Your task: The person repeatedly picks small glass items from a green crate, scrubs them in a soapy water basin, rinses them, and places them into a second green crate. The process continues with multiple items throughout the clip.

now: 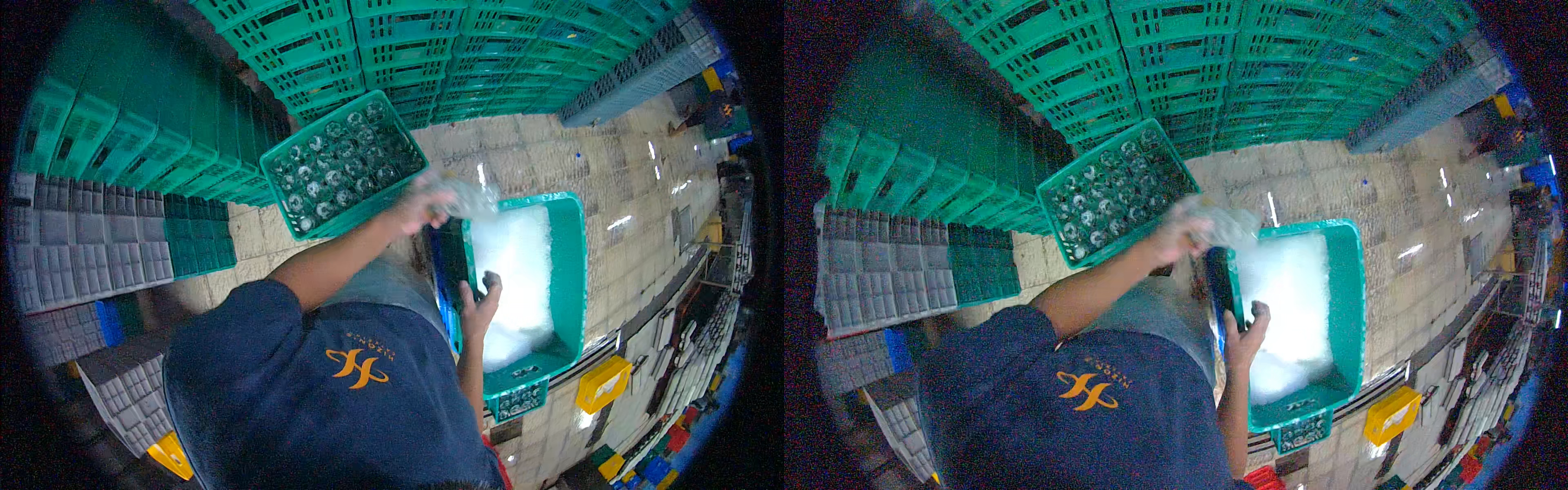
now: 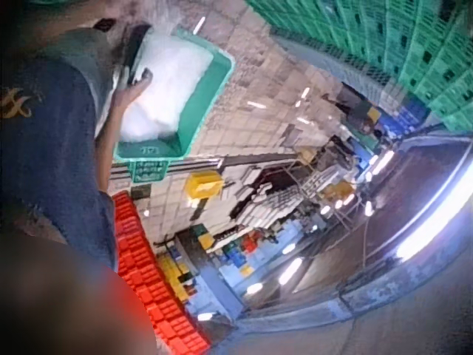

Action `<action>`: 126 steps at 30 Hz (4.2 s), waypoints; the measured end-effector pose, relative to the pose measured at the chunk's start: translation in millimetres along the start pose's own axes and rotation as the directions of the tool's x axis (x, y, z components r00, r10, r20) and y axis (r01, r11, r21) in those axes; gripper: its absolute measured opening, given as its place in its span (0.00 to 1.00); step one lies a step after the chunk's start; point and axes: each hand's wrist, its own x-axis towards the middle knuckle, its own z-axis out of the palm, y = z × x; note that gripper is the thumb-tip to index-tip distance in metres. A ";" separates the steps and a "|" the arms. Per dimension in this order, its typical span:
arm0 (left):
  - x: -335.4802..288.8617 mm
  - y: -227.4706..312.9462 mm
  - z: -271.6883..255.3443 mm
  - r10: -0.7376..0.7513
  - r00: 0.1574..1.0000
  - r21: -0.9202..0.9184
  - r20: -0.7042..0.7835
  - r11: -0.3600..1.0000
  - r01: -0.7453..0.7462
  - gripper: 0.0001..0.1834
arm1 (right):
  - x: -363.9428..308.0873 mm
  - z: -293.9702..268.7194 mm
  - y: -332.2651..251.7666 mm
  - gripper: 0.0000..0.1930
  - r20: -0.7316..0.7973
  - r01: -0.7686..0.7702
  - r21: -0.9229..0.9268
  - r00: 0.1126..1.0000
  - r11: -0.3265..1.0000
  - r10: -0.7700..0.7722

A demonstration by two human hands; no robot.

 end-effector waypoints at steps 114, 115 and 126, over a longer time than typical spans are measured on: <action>-23.7 -232.1 299.3 -0.062 0.808 0.752 0.585 0.416 -0.512 0.09 | -31.3 -161.4 83.7 0.36 0.224 -0.077 0.884 0.936 -0.462 0.271; -11.5 -232.1 294.7 -0.139 0.850 0.765 0.508 0.527 -0.370 0.09 | -35.0 -157.9 82.5 0.37 0.254 -0.112 0.874 0.935 -0.472 0.248; -77.6 -245.5 267.4 0.140 0.641 0.656 0.754 -0.127 -0.744 0.20 | -21.9 -110.5 69.8 0.25 -0.329 0.320 0.937 0.683 0.138 0.652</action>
